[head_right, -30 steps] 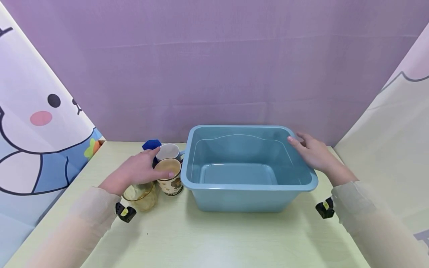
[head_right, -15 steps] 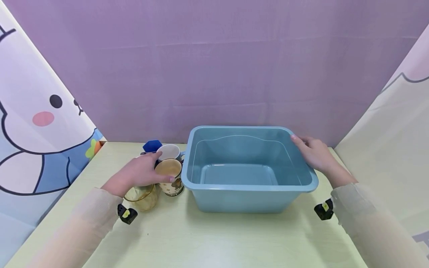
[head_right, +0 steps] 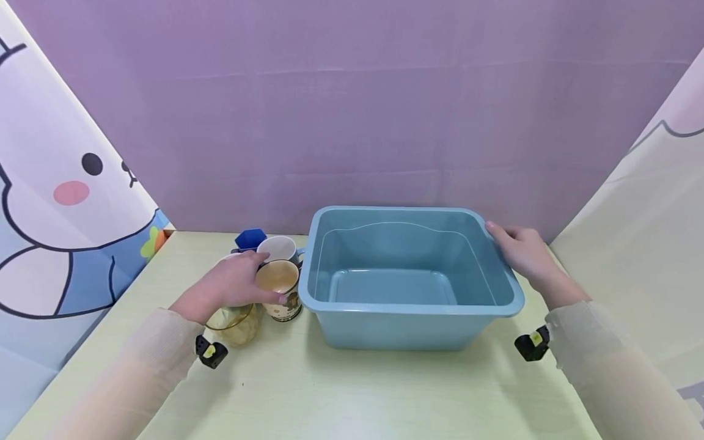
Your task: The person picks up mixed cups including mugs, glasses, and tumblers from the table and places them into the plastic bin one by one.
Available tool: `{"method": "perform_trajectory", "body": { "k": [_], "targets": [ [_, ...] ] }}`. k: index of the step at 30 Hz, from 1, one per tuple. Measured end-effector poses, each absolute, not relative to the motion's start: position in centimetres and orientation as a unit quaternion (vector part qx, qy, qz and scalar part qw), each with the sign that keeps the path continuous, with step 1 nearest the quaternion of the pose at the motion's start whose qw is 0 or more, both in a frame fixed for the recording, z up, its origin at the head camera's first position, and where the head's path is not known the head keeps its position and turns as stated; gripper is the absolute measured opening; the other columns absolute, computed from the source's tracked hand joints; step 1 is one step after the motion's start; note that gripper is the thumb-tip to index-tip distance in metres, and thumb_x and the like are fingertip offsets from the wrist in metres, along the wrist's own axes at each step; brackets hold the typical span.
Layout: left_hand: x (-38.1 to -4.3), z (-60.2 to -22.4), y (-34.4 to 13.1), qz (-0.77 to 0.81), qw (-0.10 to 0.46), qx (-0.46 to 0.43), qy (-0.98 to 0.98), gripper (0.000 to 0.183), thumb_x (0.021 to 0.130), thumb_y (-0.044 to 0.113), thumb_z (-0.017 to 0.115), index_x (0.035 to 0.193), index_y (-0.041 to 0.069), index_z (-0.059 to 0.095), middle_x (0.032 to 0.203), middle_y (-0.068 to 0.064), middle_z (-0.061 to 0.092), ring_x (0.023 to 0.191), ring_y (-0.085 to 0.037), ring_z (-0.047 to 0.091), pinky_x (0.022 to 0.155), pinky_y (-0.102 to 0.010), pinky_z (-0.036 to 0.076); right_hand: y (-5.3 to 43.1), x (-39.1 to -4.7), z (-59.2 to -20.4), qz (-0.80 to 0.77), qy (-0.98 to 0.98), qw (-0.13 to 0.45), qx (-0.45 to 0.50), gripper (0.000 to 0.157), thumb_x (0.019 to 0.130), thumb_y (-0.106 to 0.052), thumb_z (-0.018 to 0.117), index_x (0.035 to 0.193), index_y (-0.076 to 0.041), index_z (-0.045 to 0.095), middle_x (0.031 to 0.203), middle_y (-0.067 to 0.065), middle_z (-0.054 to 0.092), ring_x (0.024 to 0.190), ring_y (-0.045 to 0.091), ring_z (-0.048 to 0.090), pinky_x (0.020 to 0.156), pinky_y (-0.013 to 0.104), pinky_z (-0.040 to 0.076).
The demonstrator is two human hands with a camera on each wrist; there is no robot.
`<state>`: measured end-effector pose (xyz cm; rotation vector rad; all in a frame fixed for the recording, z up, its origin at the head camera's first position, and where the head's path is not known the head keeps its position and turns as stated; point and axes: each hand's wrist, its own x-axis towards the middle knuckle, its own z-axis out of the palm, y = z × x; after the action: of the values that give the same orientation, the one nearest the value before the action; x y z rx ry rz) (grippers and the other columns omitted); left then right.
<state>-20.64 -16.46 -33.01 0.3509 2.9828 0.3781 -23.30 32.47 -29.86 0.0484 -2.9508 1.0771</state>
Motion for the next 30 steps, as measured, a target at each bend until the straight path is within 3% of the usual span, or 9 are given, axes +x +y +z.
{"method": "perform_trajectory", "body": {
  "k": [2,5,8,11,15,24,30],
  "targets": [
    [-20.65,-33.06,-16.42,0.13,0.06,0.117,0.983,0.109,0.063,0.066,0.074,0.141,-0.001,0.039,0.137,-0.021,0.049,0.121,-0.037,0.051,0.097,-0.052,0.045,32.63,-23.36,-29.93,0.35,-0.936,-0.004,0.015,0.07,0.099,-0.049,0.034,0.13,0.012,0.047,0.119,0.03,0.056,0.076,-0.009,0.051,0.066,0.015,0.047],
    [-20.63,-33.1,-16.27,0.13,0.062,0.118,0.983,0.106,0.063,0.064,0.076,0.14,-0.001,0.041,0.136,-0.02,0.05,0.119,-0.037,0.051,0.097,-0.053,0.045,32.81,-23.44,-30.09,0.364,-0.931,-0.008,0.015,0.067,0.099,-0.046,0.036,0.132,0.012,0.046,0.118,0.027,0.057,0.075,-0.012,0.051,0.065,0.014,0.048],
    [-20.64,-33.14,-16.12,0.126,0.065,0.119,0.983,0.102,0.065,0.061,0.076,0.139,0.0,0.042,0.135,-0.019,0.05,0.117,-0.036,0.053,0.097,-0.053,0.045,33.0,-23.49,-30.24,0.379,-0.925,-0.011,0.016,0.065,0.099,-0.044,0.039,0.131,0.012,0.047,0.102,0.007,0.065,0.075,-0.009,0.053,0.065,0.016,0.051],
    [-20.64,-33.04,-15.96,0.129,0.07,0.12,0.982,0.099,0.066,0.058,0.077,0.138,0.0,0.043,0.135,-0.019,0.05,0.116,-0.036,0.054,0.097,-0.053,0.045,33.16,-23.5,-30.31,0.399,-0.916,-0.021,0.016,0.063,0.099,-0.042,0.041,0.131,0.012,0.046,0.087,-0.018,0.06,0.075,-0.007,0.054,0.064,0.018,0.052],
    [-20.62,-33.0,-15.81,0.138,0.075,0.121,0.98,0.098,0.067,0.054,0.078,0.138,-0.001,0.042,0.136,-0.02,0.049,0.115,-0.036,0.054,0.098,-0.053,0.044,33.18,-23.48,-30.32,0.427,-0.903,-0.041,0.014,0.063,0.098,-0.04,0.044,0.134,0.011,0.042,0.082,-0.031,0.054,0.076,-0.008,0.056,0.066,0.017,0.053],
    [-20.58,-33.12,-15.68,0.149,0.079,0.117,0.979,0.097,0.067,0.052,0.079,0.137,-0.004,0.042,0.133,-0.022,0.048,0.112,-0.035,0.055,0.097,-0.051,0.046,33.07,-23.38,-30.59,0.45,-0.892,-0.048,-0.008,0.068,0.095,-0.043,0.05,0.138,0.009,0.039,0.084,-0.034,0.051,0.078,-0.011,0.057,0.069,0.016,0.054],
    [-20.59,-33.32,-15.69,0.165,0.071,0.116,0.977,0.097,0.066,0.05,0.08,0.136,-0.006,0.042,0.132,-0.023,0.048,0.112,-0.034,0.055,0.096,-0.051,0.046,32.81,-23.15,-30.81,0.446,-0.894,-0.036,-0.027,0.071,0.094,-0.047,0.05,0.14,0.005,0.038,0.099,-0.017,0.056,0.076,-0.01,0.058,0.069,0.019,0.055]
  ]
}}
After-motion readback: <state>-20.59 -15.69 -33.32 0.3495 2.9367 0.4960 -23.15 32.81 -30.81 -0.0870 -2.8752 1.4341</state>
